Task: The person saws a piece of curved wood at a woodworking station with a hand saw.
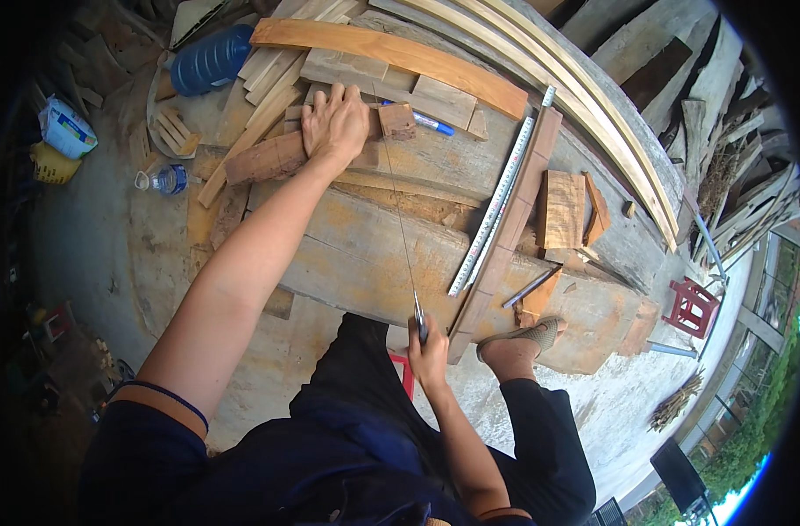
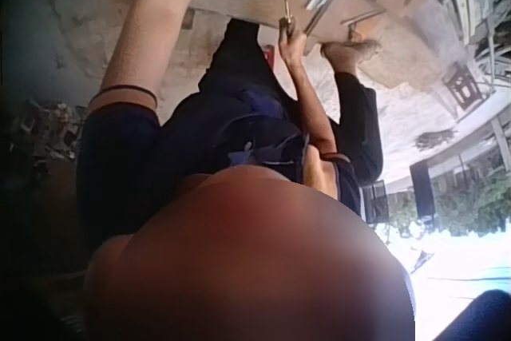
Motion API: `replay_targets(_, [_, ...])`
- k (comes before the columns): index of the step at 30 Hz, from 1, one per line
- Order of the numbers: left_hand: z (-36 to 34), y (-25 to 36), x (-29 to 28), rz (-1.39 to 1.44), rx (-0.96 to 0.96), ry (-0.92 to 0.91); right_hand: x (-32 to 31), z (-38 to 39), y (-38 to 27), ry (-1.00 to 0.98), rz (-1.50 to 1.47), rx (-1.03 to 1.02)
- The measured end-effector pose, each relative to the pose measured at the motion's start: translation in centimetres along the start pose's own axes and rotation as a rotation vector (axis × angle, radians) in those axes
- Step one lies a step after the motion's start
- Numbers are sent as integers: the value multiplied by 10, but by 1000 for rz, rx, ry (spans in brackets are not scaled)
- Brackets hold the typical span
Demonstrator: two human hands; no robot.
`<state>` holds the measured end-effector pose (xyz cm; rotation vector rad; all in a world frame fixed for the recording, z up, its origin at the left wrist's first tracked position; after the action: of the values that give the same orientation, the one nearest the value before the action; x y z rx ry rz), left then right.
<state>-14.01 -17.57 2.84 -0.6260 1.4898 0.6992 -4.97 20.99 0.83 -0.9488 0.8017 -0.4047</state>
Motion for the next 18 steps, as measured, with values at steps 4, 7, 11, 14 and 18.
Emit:
replay_targets(4, [-3, 10, -1, 37, 7, 14, 20, -122, -58, -3, -11, -81])
replay_targets(7, [-3, 16, 1, 44, 6, 4, 30, -166, -92, 39, -31, -86])
replay_targets(11, [-5, 8, 1, 41, 6, -5, 22, -92, -45, 34, -27, -36])
replay_targets(14, [-4, 8, -3, 19, 19, 19, 4, -5, 8, -3, 7, 103])
replay_targets(18, [-4, 3, -4, 19, 24, 23, 13, -32, -21, -10, 4, 102])
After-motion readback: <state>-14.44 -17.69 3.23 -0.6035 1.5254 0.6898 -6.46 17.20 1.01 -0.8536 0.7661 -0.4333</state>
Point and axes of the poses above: each hand's wrist, its own z-axis away from the middle knuckle, its own x-axis out of the palm, y = z × x, the point moved 9 cm from there along -z, towards the middle knuckle, and after that the axes turned 5 degrees about -z, right-handed, at the moved point
